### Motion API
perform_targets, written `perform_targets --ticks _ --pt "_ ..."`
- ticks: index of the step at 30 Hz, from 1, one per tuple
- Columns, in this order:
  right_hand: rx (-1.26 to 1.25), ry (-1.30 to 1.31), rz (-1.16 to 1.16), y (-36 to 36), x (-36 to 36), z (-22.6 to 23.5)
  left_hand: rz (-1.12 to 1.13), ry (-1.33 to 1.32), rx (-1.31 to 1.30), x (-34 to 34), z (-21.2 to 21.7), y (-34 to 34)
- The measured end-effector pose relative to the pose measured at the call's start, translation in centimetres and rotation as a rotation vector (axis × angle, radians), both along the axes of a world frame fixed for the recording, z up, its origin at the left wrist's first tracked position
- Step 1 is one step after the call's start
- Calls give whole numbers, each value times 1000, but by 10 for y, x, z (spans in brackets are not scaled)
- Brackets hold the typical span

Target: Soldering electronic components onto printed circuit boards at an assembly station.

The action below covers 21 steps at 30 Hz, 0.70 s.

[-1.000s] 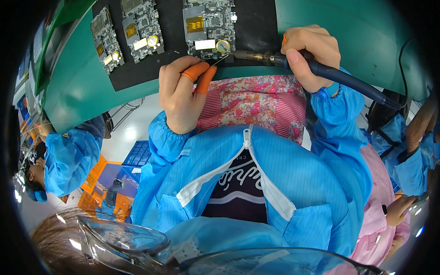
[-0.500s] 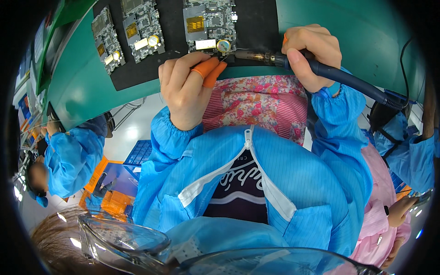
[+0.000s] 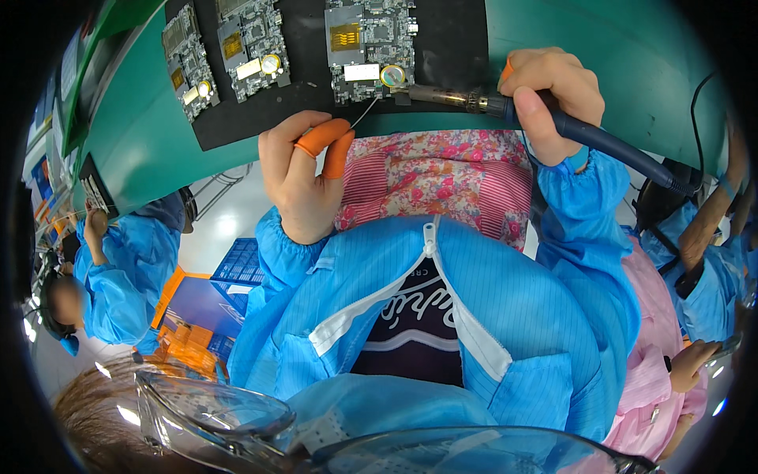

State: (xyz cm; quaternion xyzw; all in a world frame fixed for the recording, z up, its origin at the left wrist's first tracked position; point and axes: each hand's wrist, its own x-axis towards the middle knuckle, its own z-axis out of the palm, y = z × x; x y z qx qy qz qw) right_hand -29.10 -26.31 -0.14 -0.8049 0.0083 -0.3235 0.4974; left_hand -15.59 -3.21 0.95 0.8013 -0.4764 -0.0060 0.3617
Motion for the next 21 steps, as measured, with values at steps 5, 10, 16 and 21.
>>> perform_targets --ticks 5,10,16,21 --pt "-11 4 101 0 7 3 -38 -45 -7 -2 -5 -4" --pt "-48 -12 143 1 11 1 -46 -46 -4 -2 -7 -5" --pt "-65 -47 157 0 13 0 -54 -52 -17 -3 -9 -8" --pt "-65 -59 171 1 15 -1 -71 -72 -38 -4 -10 -14"
